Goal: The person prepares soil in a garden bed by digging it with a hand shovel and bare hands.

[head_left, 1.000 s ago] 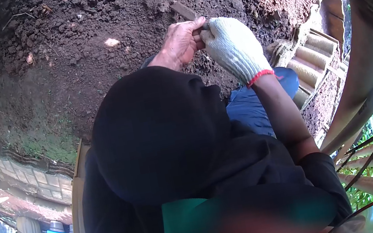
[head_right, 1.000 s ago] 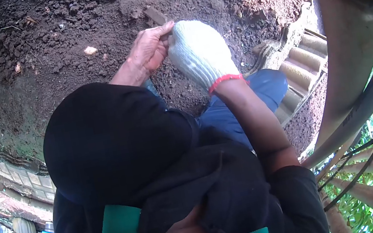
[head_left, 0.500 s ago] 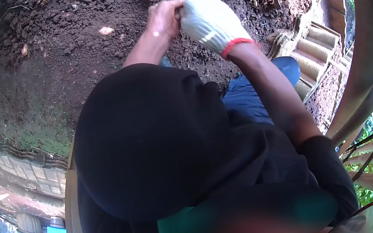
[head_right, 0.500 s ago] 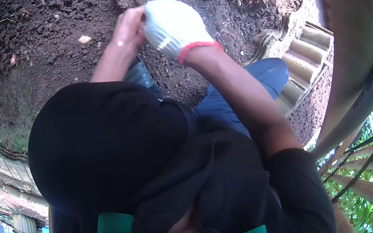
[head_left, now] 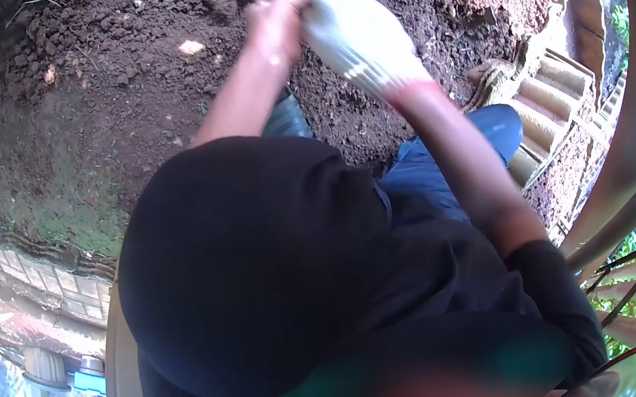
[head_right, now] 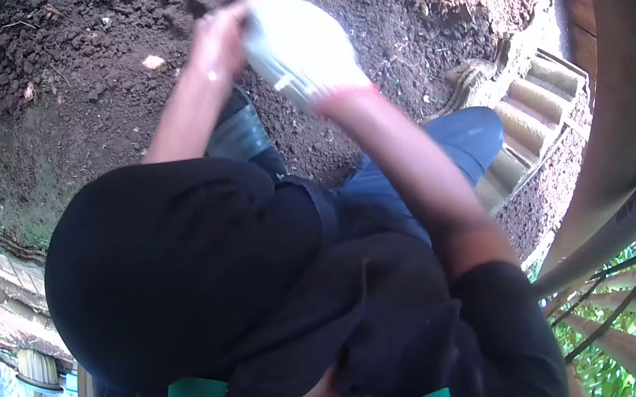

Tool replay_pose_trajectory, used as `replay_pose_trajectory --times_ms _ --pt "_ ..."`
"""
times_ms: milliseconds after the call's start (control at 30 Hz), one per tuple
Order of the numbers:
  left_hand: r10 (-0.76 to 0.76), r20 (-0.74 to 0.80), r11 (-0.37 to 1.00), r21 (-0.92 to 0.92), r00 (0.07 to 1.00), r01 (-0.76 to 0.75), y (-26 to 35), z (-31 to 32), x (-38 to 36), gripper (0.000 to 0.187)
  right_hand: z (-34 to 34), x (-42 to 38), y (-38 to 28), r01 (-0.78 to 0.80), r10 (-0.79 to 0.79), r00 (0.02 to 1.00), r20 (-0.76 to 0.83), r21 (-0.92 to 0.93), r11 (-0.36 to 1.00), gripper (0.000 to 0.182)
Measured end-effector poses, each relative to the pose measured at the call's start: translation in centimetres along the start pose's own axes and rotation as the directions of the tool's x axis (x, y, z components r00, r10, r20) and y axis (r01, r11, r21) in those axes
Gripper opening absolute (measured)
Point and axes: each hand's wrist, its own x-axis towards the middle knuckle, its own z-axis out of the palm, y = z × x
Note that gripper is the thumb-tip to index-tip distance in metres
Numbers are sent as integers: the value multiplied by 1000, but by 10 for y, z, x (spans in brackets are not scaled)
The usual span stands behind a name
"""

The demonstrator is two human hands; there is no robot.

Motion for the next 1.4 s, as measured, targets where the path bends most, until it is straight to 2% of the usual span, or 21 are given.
replay_pose_trajectory --times_ms 33,67,100,200,233,367,400,467,600,700,867,933,967,1000,1067,1133,1167,1200,1267,1367,1400 --pt "-152 -34 981 -127 988 147 5 -6 30 28 15 20 -7 -46 46 996 80 -14 999 29" --pt "41 30 999 -12 999 -41 16 -18 38 29 23 49 -11 -63 68 989 133 -44 997 29" --pt "88 1 995 -50 996 -88 27 -9 53 28 20 70 -3 -54 58 995 80 -47 997 30" --pt "62 -19 997 37 998 -61 15 -15 65 23 32 69 12 -175 169 980 105 48 983 29" --pt "95 -40 994 -51 995 -97 12 -12 59 22 36 71 17 -154 152 986 62 20 988 29" --pt "93 -14 987 136 996 -91 15 -17 46 27 35 59 15 -182 181 983 34 8 983 28" --pt "98 33 979 178 995 -103 17 -19 47 29 32 58 13 -156 155 988 22 17 988 27" --pt "123 74 991 37 990 -126 9 -20 43 29 27 53 8 -239 243 965 100 -55 970 28" --pt "177 237 982 -111 955 -154 0 -41 38 26 32 31 26 -74 74 997 4 -11 997 37" --pt "146 312 987 20 939 -160 -4 -51 5 22 4 4 6 -138 134 985 110 32 990 43" --pt "-183 409 966 -96 894 242 -13 -30 -41 28 -42 -30 -14 -243 230 963 140 79 967 39" --pt "-241 495 963 225 834 145 10 -25 -55 30 -64 -35 -28 -291 282 950 130 56 955 35" --pt "53 498 840 447 866 -308 8 -23 -57 28 -74 -39 -32 -297 293 947 133 15 955 34" --pt "519 590 279 567 618 -775 11 -24 -59 25 -82 -42 -37 -302 302 943 136 -24 953 33" --pt "772 582 42 353 254 -935 17 -11 -47 19 -91 -47 -44 -295 298 939 170 -42 954 25" --pt "758 651 -143 127 -26 -982 12 14 -34 19 -87 -54 -40 -253 276 944 181 -139 957 21" --pt "718 693 -67 -24 -65 -997 -2 23 -21 25 -81 -56 -37 -256 275 947 168 -124 959 17" --pt "665 721 265 17 195 -964 -2 32 -23 36 -81 -55 -38 -265 289 938 191 -142 954 19" --pt "347 805 595 208 481 -777 8 28 -14 43 -75 -57 -47 -285 297 947 123 -109 952 21" --pt "396 802 580 159 448 -799 1 28 -6 46 -66 -56 -51 -291 316 939 132 -180 940 24" --pt "365 796 604 192 482 -773 0 25 1 46 -61 -54 -50 -289 315 941 121 -192 938 24"
